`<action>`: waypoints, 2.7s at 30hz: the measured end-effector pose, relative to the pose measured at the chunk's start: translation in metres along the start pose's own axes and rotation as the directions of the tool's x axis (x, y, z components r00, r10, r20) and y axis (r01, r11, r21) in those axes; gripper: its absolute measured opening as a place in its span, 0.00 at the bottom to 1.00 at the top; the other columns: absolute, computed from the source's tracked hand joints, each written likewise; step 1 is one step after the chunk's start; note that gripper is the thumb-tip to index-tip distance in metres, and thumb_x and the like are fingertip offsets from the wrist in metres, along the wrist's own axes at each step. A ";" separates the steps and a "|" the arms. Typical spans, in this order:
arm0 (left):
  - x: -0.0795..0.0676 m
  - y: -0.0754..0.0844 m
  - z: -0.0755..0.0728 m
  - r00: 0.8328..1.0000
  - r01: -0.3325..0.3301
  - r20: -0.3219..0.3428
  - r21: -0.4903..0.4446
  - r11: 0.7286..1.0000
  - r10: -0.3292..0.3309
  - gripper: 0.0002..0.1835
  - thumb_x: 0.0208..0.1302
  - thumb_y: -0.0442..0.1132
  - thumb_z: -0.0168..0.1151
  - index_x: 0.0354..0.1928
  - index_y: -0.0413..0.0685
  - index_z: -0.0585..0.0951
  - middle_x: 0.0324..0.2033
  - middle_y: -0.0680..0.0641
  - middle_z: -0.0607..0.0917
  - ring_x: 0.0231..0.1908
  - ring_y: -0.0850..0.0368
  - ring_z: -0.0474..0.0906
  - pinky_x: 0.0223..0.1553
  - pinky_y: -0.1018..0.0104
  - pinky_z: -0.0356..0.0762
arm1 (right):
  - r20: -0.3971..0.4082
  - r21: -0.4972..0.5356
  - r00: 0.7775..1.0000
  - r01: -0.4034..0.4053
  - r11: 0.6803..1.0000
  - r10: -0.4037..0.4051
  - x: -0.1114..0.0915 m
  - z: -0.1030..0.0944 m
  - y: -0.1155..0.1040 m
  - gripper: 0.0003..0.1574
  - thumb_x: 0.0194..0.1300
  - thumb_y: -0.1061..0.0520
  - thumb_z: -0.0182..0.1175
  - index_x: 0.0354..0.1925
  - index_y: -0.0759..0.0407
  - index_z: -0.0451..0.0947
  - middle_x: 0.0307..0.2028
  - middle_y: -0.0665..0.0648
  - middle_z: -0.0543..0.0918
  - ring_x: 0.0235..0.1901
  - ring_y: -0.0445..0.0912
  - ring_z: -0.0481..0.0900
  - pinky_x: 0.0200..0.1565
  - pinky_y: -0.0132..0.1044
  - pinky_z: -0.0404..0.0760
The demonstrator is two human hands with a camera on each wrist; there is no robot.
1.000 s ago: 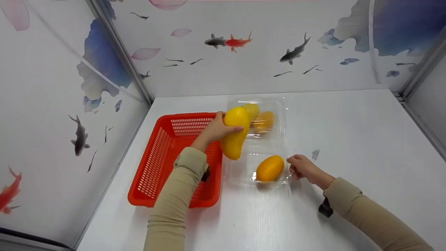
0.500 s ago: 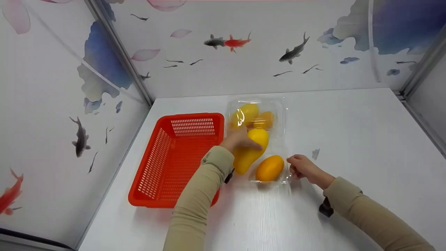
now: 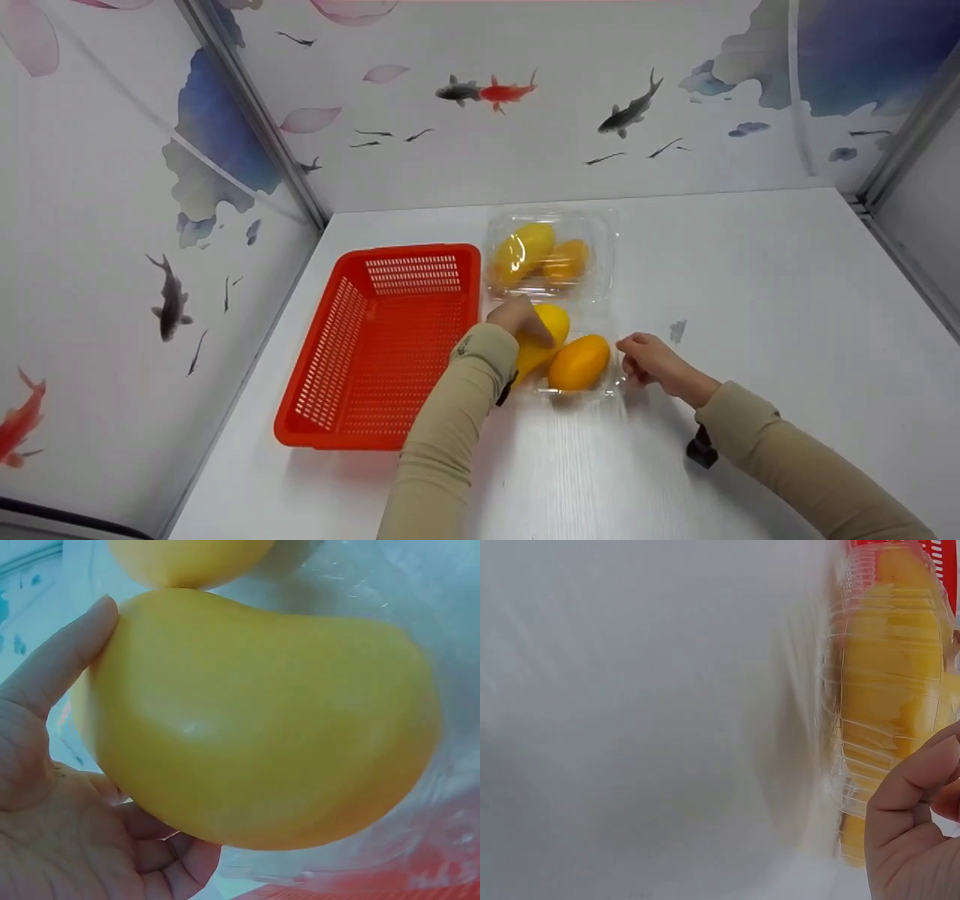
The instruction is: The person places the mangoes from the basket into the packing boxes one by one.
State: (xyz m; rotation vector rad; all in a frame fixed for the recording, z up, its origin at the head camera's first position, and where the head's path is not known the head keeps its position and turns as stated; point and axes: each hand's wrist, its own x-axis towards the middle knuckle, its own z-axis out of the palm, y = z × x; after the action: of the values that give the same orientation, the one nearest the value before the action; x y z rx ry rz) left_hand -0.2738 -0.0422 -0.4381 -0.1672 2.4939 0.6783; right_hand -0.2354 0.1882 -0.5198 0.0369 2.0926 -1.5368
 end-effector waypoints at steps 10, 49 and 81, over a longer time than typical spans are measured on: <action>0.008 -0.010 0.006 0.999 -0.003 0.032 -0.029 1.000 0.004 0.38 0.40 0.46 0.75 0.55 0.40 0.71 0.39 0.46 0.77 0.40 0.51 0.72 0.46 0.63 0.72 | -0.010 -0.010 1.000 -0.018 1.000 0.018 0.000 0.001 -0.001 0.19 0.69 0.52 0.43 0.47 0.67 0.60 0.20 0.51 0.68 0.17 0.42 0.67 0.24 0.29 0.71; 0.157 -0.047 0.090 0.959 -0.102 -0.279 -0.207 0.973 0.041 0.17 0.59 0.35 0.45 0.48 0.37 0.73 0.40 0.41 0.77 0.36 0.48 0.75 0.35 0.60 0.75 | -0.008 -0.087 1.000 0.006 0.996 -0.007 -0.028 -0.065 0.024 0.21 0.71 0.50 0.41 0.46 0.70 0.60 0.20 0.50 0.69 0.17 0.41 0.67 0.24 0.29 0.73; 0.033 -0.013 0.055 0.986 0.060 -0.099 -0.523 0.850 -0.130 0.15 0.62 0.28 0.38 0.49 0.39 0.70 0.27 0.45 0.72 0.15 0.57 0.63 0.14 0.69 0.65 | -0.135 0.045 0.989 0.070 0.997 -0.063 0.013 -0.098 -0.041 0.48 0.68 0.34 0.35 0.69 0.66 0.41 0.66 0.70 0.55 0.27 0.38 0.73 0.38 0.25 0.77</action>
State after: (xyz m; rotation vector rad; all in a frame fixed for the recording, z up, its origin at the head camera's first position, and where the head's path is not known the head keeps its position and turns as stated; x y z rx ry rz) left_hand -0.2729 -0.0250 -0.5009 -0.5472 2.3417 1.3268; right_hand -0.2991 0.2576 -0.4689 0.0919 2.1783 -1.6677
